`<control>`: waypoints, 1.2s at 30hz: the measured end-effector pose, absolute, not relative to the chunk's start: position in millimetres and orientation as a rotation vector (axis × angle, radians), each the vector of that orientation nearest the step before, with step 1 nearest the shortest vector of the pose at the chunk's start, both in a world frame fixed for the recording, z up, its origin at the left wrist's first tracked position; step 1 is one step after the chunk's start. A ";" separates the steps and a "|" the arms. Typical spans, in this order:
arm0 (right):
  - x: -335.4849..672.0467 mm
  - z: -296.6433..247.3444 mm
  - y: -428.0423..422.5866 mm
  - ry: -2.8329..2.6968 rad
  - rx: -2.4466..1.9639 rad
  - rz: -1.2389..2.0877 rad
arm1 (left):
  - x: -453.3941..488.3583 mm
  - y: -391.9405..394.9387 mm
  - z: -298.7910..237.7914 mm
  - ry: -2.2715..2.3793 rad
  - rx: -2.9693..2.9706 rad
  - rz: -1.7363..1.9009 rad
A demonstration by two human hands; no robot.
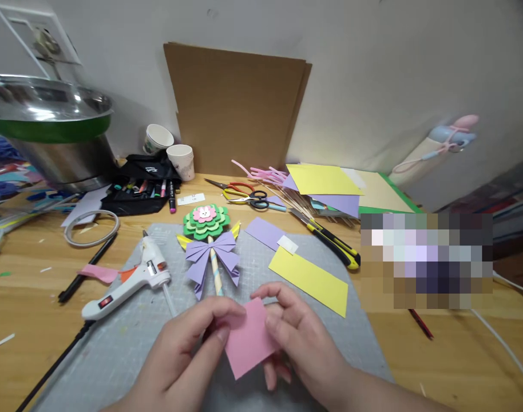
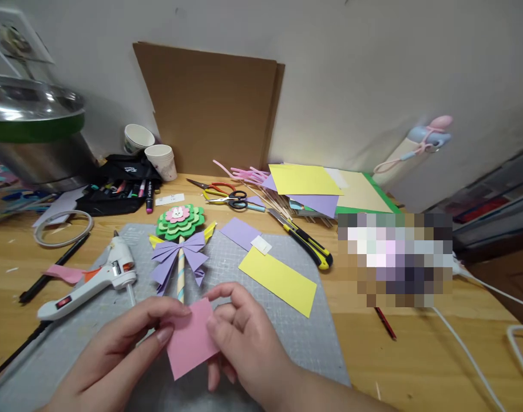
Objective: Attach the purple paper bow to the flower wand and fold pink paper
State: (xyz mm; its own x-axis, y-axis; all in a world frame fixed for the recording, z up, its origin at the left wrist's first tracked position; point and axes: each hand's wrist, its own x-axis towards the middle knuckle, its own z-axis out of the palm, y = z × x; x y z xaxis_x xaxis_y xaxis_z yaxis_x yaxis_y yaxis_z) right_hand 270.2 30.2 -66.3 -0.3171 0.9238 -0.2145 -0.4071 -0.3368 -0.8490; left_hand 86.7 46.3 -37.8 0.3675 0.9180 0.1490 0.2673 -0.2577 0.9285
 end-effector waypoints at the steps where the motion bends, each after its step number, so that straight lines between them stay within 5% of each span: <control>1: 270.3 -65.1 29.0 -0.909 -0.926 1.797 | 87.1 44.2 -36.3 1.022 1.783 0.918; 31: 272.9 -64.3 22.8 -1.197 -1.103 1.632 | 86.4 37.1 -45.3 1.171 1.621 1.020; 36: 280.8 -52.8 28.5 -1.518 -1.173 1.308 | 86.9 36.2 -46.7 1.166 1.501 1.022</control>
State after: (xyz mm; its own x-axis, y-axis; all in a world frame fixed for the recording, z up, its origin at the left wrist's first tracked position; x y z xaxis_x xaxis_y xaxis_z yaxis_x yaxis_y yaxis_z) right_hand 280.8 28.5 -52.8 -0.2530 0.9675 -0.0011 0.1436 0.0365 -0.9890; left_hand 86.9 36.2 -46.7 0.1982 0.9782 0.0621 0.1898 -0.1004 0.9767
